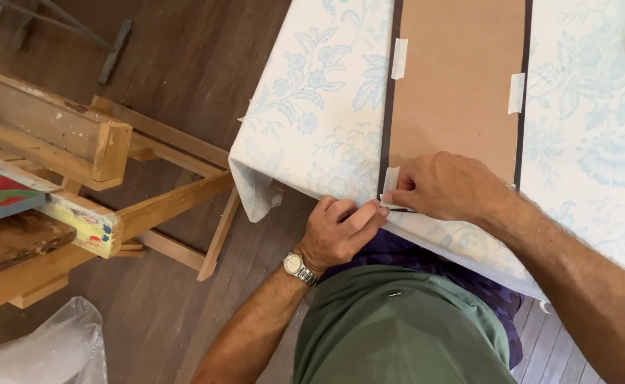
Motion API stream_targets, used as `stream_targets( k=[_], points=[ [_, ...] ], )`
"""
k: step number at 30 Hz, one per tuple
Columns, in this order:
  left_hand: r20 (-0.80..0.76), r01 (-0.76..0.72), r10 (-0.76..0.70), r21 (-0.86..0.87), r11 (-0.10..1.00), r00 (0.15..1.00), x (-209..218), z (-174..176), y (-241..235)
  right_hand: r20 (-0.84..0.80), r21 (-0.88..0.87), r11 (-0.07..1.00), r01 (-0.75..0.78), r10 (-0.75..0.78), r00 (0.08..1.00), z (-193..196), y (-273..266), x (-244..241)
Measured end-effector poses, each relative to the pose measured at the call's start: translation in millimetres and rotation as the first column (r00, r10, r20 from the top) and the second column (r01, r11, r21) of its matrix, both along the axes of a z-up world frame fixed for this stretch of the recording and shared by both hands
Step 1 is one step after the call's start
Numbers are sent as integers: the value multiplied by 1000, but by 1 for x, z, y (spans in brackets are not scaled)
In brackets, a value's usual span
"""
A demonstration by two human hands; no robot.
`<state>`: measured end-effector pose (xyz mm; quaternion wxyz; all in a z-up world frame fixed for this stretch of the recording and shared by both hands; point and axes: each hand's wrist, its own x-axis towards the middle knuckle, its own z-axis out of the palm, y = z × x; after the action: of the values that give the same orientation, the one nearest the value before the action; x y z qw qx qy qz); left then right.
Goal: Applying small pieces of masking tape to the edges of wooden boards to secure a backing or surface.
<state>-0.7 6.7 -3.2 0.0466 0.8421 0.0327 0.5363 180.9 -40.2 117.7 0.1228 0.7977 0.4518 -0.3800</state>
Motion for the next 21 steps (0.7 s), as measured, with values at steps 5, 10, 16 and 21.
stream_targets(
  k=[5,10,16,21],
  points=[
    [11,37,-37,-4,999,999,1,6,2,-3,-18,999,-33,33,999,8,2,-4],
    [-11,48,-48,0,999,999,-1,7,4,33,-14,998,-53,54,998,-4,2,-2],
    [-51,56,-58,-36,998,997,-5,7,0,51,-51,998,-43,46,998,23,4,-10],
    [-144,65,-74,-68,996,987,-8,28,1,49,-36,999,-1,3,999,13,-2,-6]
  ],
)
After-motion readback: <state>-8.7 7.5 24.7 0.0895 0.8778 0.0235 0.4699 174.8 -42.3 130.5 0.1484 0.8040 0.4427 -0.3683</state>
